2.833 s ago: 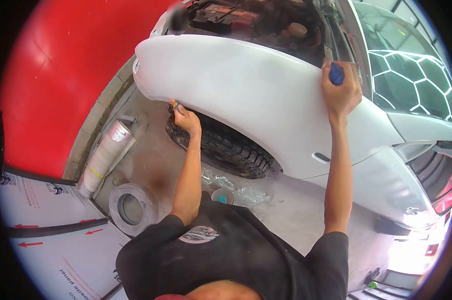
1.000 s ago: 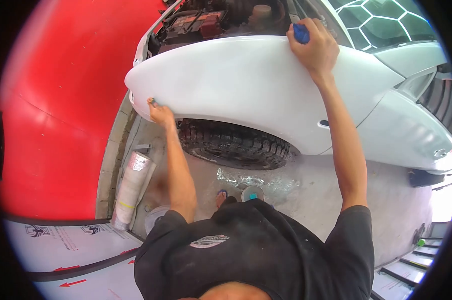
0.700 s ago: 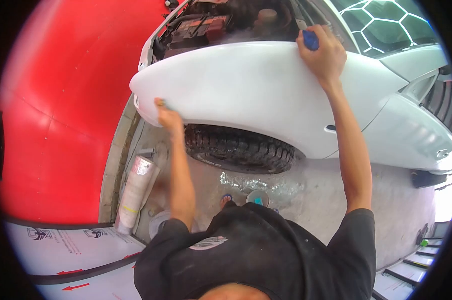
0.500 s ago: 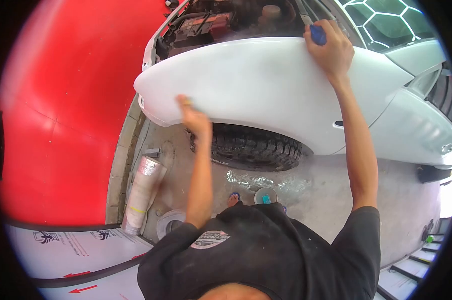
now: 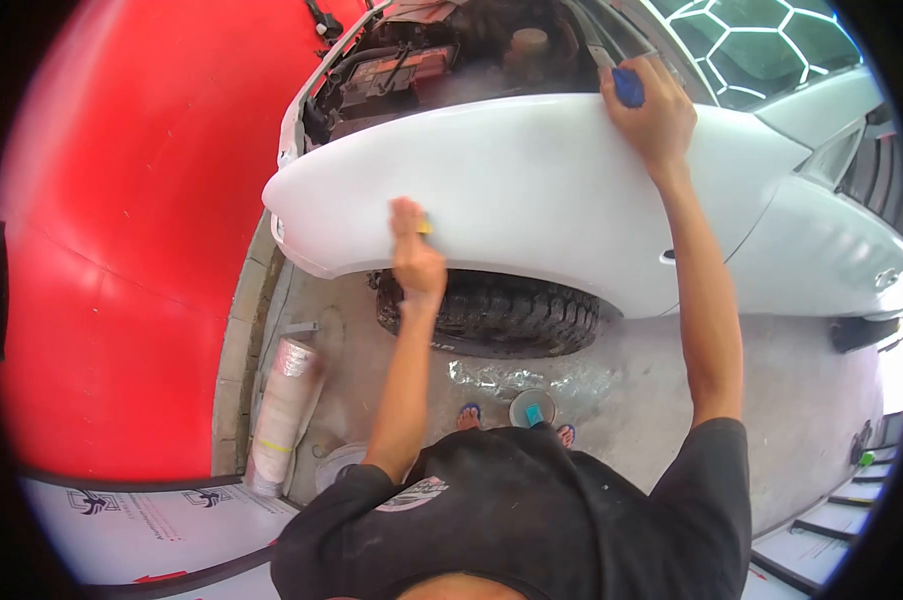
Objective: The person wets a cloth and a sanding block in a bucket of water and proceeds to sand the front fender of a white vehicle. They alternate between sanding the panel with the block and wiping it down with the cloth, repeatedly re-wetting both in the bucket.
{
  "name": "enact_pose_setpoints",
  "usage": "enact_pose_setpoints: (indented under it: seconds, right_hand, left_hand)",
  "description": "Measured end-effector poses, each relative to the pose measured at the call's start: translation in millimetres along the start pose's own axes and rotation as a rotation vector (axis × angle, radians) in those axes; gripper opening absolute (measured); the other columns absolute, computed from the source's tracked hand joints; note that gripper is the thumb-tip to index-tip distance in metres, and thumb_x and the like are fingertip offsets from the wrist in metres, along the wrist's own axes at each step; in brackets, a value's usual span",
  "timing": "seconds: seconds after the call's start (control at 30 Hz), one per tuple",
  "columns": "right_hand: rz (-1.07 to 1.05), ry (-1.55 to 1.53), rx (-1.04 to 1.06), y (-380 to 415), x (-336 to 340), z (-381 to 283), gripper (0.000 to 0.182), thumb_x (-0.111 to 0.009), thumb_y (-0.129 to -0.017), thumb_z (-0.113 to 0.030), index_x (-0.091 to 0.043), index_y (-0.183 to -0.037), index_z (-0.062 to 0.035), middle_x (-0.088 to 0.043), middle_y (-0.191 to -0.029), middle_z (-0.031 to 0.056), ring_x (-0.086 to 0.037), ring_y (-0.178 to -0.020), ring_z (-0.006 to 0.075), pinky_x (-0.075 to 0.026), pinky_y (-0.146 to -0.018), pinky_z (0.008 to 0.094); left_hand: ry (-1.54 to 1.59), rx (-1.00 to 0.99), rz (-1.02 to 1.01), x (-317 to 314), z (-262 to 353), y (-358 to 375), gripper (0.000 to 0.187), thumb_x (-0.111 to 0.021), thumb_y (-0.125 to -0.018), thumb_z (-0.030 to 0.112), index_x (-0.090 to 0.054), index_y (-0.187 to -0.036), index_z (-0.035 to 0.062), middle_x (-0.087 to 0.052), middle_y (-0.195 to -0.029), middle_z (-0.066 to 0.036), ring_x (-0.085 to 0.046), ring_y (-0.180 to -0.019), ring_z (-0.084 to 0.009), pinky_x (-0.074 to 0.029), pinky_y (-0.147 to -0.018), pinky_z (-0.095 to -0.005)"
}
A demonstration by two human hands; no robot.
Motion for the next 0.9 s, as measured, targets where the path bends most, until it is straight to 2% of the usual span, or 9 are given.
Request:
enact_pose_setpoints:
  seconds: [0.07,0.13,0.23,0.33,0.4,0.53,0.63,0.8,0.9]
  right_hand:
    - [0.020,-0.040,0.014,-1.5,-0.7,2.7,0.023,-0.080,-0.088,-0.034,-0.071,-0.091,-0.0134,-0.071,-0.086,0.0022,-0.071,-0.076,0.0281,-0.056,-0.067,0.0387]
    - [-0.019,-0.010,-0.017,2.5,0.3,1.8,0.021,-0.080,-0.087,-0.031,-0.071,-0.090,-0.0132,-0.071,-0.086,0.0031,-0.071,-0.076,0.0291,-0.055,-0.066,0.0391]
    - [-0.028,0.019,-0.036,0.7,-0.2,0.7,0.019,-0.081,-0.085,-0.027,-0.071,-0.090,-0.0123,-0.071,-0.086,0.0045,-0.070,-0.076,0.0304,-0.055,-0.066,0.0394]
    - [-0.018,0.000,-0.008,-1.5,2.3,-1.9,0.019,-0.081,-0.085,-0.027,-0.071,-0.091,-0.0116,-0.072,-0.087,0.0053,-0.070,-0.076,0.0310,-0.055,-0.067,0.0394]
    - [-0.013,-0.006,0.031,-3.4,2.5,-3.3,0.019,-0.081,-0.084,-0.025,-0.071,-0.091,-0.0110,-0.070,-0.089,0.0048,-0.069,-0.081,0.0292,-0.055,-0.068,0.0396]
    - [-0.033,-0.018,0.046,-3.5,6.1,-4.2,0.023,-0.080,-0.084,-0.021,-0.069,-0.101,-0.0106,-0.064,-0.098,0.0081,-0.065,-0.094,0.0309,-0.053,-0.077,0.0423]
    - [-0.097,-0.129,0.048,-5.2,7.6,1.8,0.025,-0.071,-0.084,-0.018,-0.066,-0.107,-0.0087,-0.058,-0.107,0.0139,-0.059,-0.103,0.0349,-0.049,-0.091,0.0430]
    - [-0.281,-0.496,-0.036,-21.0,16.3,-7.2,0.035,-0.055,-0.082,-0.034,-0.064,-0.100,-0.0051,-0.054,-0.115,0.0152,-0.050,-0.116,0.0339,-0.039,-0.103,0.0449]
    - [-0.567,-0.425,0.251,-18.7,18.1,-82.7,0.031,-0.056,-0.078,-0.035,-0.067,-0.088,-0.0074,-0.055,-0.119,0.0141,-0.046,-0.115,0.0355,-0.038,-0.103,0.0477]
  left_hand:
    - [-0.046,0.218,0.170,25.0,-69.3,-30.9,0.051,-0.049,-0.102,-0.005,-0.049,-0.152,-0.0019,-0.055,-0.151,-0.027,-0.049,-0.145,-0.0416,-0.040,-0.122,-0.0471]
    - [0.136,0.990,0.094,67.3,-120.2,-64.1,0.048,-0.049,-0.103,-0.003,-0.050,-0.151,-0.0020,-0.059,-0.145,-0.029,-0.053,-0.140,-0.0446,-0.042,-0.120,-0.0479]
    - [0.122,0.921,0.159,46.5,-115.7,-49.4,0.048,-0.050,-0.103,-0.004,-0.050,-0.150,-0.0036,-0.059,-0.145,-0.030,-0.053,-0.139,-0.0468,-0.042,-0.120,-0.0485]
    - [0.046,0.052,0.065,4.2,-4.3,-13.3,0.050,-0.050,-0.101,-0.006,-0.049,-0.151,-0.0052,-0.050,-0.156,-0.027,-0.046,-0.147,-0.0419,-0.036,-0.123,-0.0509]
    - [0.023,0.012,0.060,12.8,-23.7,-22.1,0.048,-0.049,-0.102,-0.006,-0.052,-0.149,-0.0029,-0.047,-0.159,-0.025,-0.043,-0.150,-0.0398,-0.036,-0.124,-0.0511]
    - [-0.122,0.433,0.291,54.8,-215.8,-50.4,0.040,-0.046,-0.110,0.018,-0.060,-0.144,0.0039,-0.067,-0.138,-0.021,-0.067,-0.123,-0.0379,-0.053,-0.102,-0.0452]
    - [-0.091,0.780,-0.169,111.2,-308.4,-43.9,0.034,-0.048,-0.108,0.015,-0.069,-0.132,0.0032,-0.074,-0.119,-0.025,-0.071,-0.109,-0.0403,-0.053,-0.094,-0.0464]
    - [0.407,0.800,0.176,116.6,-304.2,122.4,0.030,-0.054,-0.107,0.014,-0.072,-0.128,0.0040,-0.076,-0.103,-0.021,-0.075,-0.094,-0.0301,-0.056,-0.079,-0.0437]
    - [0.079,0.924,-0.389,128.2,-254.7,246.9,0.024,-0.059,-0.104,0.021,-0.074,-0.107,0.0017,-0.074,-0.085,-0.018,-0.073,-0.079,-0.0301,-0.055,-0.073,-0.0451]
Point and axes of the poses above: each hand's wrist, its own y-axis away from the middle knuckle, its own x-axis out of the back of the hand, z = x × y, the point moved 4 cm from there along -y, towards the middle knuckle
